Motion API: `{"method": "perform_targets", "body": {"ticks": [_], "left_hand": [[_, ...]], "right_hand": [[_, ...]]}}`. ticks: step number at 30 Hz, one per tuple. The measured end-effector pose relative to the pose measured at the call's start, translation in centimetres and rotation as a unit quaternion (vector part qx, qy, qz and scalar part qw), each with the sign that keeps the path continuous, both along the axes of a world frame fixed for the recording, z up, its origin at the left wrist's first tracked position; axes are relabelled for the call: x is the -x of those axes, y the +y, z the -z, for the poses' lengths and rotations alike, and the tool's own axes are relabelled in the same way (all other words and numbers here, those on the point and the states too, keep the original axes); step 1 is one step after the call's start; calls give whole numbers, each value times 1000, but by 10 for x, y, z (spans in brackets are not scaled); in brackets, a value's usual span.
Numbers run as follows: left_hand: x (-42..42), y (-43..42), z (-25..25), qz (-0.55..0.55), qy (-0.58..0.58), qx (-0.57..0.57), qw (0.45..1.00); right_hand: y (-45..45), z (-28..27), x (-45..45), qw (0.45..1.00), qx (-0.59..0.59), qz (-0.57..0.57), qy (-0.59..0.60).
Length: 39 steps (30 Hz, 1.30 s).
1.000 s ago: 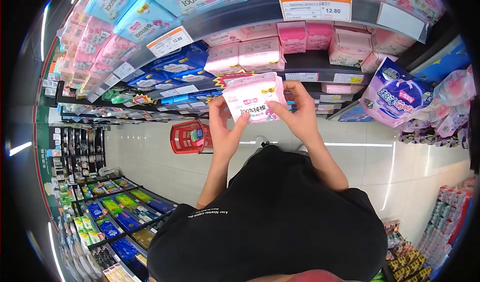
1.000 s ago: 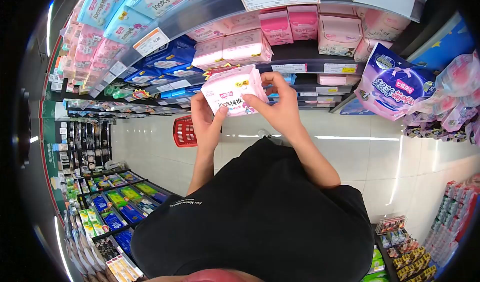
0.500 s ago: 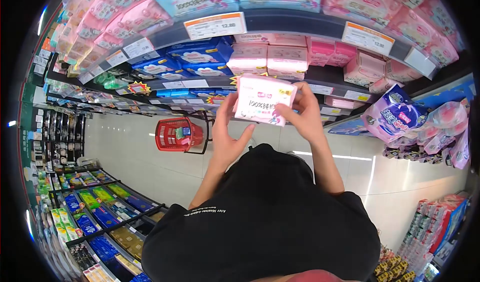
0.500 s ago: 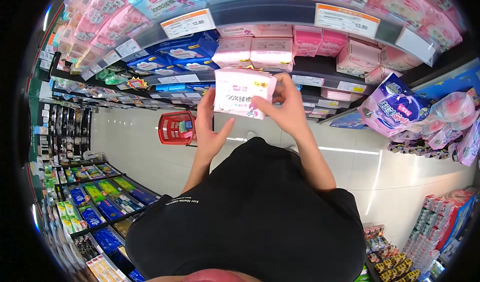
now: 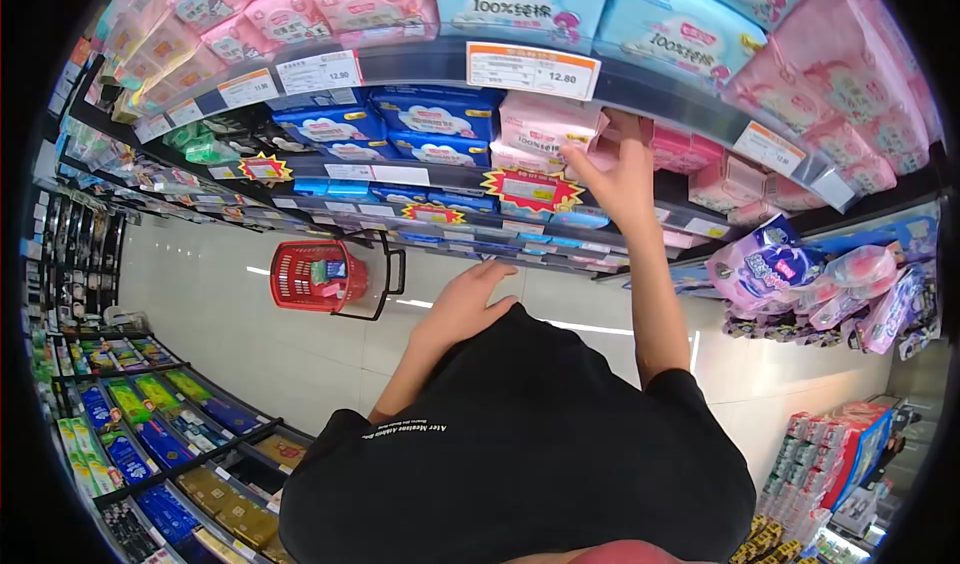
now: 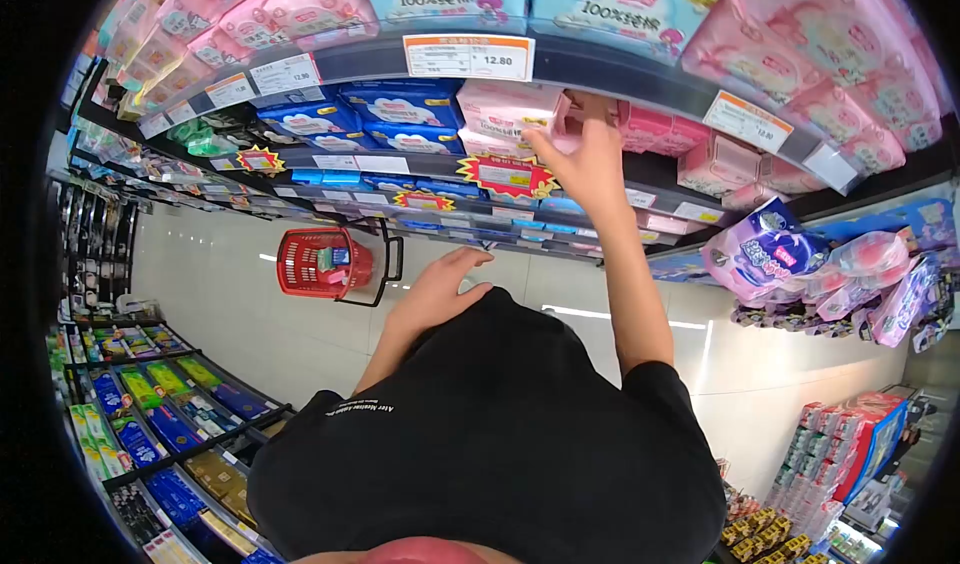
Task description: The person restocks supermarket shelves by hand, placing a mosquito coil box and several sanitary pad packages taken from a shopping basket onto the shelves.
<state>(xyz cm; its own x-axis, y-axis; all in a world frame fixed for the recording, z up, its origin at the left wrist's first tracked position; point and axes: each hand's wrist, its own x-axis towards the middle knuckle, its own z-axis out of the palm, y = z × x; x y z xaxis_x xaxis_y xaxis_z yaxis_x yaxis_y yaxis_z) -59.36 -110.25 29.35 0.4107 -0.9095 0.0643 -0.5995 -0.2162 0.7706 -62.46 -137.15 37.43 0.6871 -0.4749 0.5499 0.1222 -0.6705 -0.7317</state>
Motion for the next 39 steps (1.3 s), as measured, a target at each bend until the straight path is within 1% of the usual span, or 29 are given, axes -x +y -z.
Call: {"method": "perform_targets", "body": {"ticks": [3,4,7,10,13,15,17,19,21,23,25,27,28,31,32,35,37,39], "left_hand": [[-4,1,3,6,11,-13,1000],[-6,2,4,8,18,-22,1000],[-16,8,7,23,28,-34,999],[-28,13,13,20,23,-30,999],[-39,19,8,-1,28,-13,1000],[-48,22,4,-31,43,19,998],[-52,30,7,-76,71,62,993],[-58,40,13,-95,52,49,993],[-64,47,21,-117,32,42,992],[-65,53,39,-147,19,45,988],[-64,65,81,-179,35,18,983],[-56,85,128,-226,46,-19,973],[-44,96,141,-262,55,-13,963],[0,124,158,-353,132,-1,926],[16,129,155,-385,126,0,914],[61,150,147,-453,141,-71,878],[88,163,141,-495,178,-112,843],[117,177,151,-525,219,-132,812]], "right_hand": [[2,2,-3,987,140,70,34],[3,6,-6,993,84,72,49],[11,3,-8,997,15,57,50],[18,0,-3,997,27,61,36],[24,7,14,990,-26,68,-121],[37,10,31,968,-70,137,-197],[43,31,55,963,-135,146,-181],[59,56,70,965,-227,84,-101],[87,77,68,958,-287,5,2],[106,119,66,942,-278,-132,133],[126,126,53,891,-244,-265,275],[133,145,42,839,-165,-407,321],[135,154,36,803,-122,-474,339],[137,170,27,755,-77,-517,397],[136,184,23,738,-93,-525,414],[133,234,3,682,-151,-523,489],[129,307,1,722,-75,-461,511],[117,371,15,756,51,-401,515]]}}
